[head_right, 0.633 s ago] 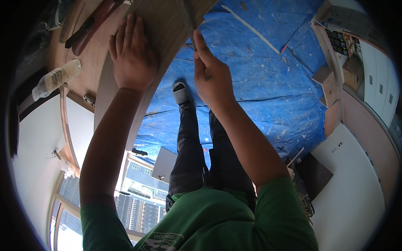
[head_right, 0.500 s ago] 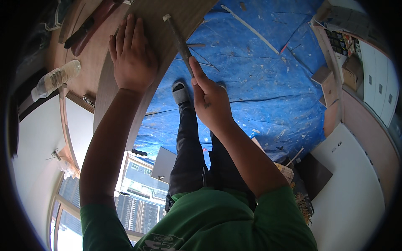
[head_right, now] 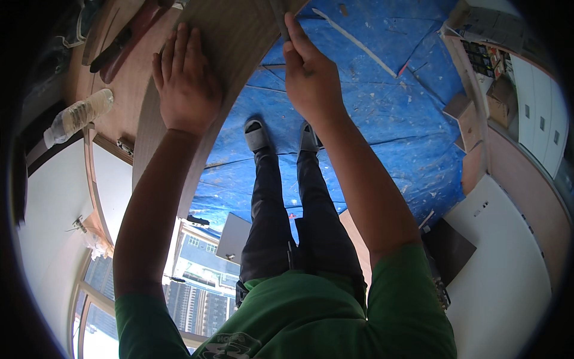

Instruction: The person smooths the edges of a wooden board using a metal file, then wipes the surface with a cloth. The person then uses a chisel to scrape and refine the board's edges. The board remains on the workbench throughout the process.

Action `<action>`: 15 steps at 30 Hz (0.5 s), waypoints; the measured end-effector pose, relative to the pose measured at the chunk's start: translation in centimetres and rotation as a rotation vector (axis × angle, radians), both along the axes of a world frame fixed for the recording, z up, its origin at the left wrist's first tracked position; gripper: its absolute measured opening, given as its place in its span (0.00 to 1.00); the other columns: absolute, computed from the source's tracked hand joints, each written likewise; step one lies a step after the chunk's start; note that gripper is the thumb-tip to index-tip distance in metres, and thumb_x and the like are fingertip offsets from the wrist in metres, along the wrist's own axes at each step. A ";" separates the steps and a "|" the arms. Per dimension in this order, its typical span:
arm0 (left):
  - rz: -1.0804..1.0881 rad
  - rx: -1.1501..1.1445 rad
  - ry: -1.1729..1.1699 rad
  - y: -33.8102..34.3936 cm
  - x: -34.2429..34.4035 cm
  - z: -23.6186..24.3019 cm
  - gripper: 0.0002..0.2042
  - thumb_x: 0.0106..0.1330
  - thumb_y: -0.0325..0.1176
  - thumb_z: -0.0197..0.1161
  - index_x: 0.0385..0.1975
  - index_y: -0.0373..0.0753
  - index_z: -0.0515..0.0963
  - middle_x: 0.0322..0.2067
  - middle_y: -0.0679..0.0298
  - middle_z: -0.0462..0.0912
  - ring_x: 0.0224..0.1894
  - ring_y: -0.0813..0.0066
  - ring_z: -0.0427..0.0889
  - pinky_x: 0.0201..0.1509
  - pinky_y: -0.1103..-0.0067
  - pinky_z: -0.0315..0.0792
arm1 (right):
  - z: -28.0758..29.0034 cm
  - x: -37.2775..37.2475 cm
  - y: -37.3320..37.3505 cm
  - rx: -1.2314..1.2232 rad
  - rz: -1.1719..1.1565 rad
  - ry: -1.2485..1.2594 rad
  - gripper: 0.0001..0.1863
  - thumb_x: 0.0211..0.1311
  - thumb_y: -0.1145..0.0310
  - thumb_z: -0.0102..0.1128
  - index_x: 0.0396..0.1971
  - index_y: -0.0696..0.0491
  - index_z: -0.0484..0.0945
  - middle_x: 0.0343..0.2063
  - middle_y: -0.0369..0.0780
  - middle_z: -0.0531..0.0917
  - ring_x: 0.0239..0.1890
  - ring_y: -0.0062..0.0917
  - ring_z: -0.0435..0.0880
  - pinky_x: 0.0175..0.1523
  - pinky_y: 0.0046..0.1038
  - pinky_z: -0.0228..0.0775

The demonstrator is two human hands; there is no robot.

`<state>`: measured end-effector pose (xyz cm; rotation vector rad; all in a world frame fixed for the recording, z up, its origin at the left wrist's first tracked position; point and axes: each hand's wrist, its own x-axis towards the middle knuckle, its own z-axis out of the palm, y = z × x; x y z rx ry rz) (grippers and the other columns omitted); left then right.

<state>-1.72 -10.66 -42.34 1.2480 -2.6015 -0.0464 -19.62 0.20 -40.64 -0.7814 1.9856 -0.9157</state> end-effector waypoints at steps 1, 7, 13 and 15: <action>-0.006 -0.002 0.010 0.1 -0.2 -0.3 0.26 0.73 0.34 0.51 0.71 0.39 0.68 0.73 0.56 0.67 0.77 0.57 0.61 0.80 0.53 0.47 | -0.3 -1.4 -1.2 0.019 -0.008 0.036 0.27 0.80 0.65 0.54 0.76 0.37 0.66 0.35 0.44 0.90 0.27 0.19 0.85 0.36 0.26 0.77; 0.005 0.018 0.002 0.2 -0.2 -0.2 0.27 0.72 0.34 0.51 0.71 0.38 0.67 0.73 0.55 0.67 0.77 0.56 0.61 0.81 0.53 0.47 | -1.1 4.9 7.1 -0.176 0.169 0.206 0.32 0.77 0.72 0.55 0.77 0.41 0.62 0.35 0.46 0.89 0.35 0.31 0.92 0.41 0.30 0.80; -0.017 0.008 0.019 0.1 -0.1 -0.2 0.28 0.71 0.34 0.51 0.72 0.39 0.66 0.73 0.55 0.67 0.77 0.55 0.61 0.80 0.53 0.47 | -0.6 -0.5 0.3 -0.008 -0.027 0.011 0.26 0.82 0.63 0.51 0.76 0.42 0.66 0.25 0.38 0.82 0.22 0.17 0.77 0.33 0.27 0.73; -0.008 0.013 0.015 0.1 -0.1 -0.3 0.27 0.72 0.34 0.51 0.72 0.39 0.66 0.73 0.55 0.67 0.77 0.55 0.61 0.81 0.53 0.47 | -0.8 -1.1 -0.8 -0.016 -0.044 0.034 0.26 0.82 0.64 0.51 0.76 0.40 0.65 0.24 0.37 0.80 0.23 0.16 0.74 0.32 0.24 0.71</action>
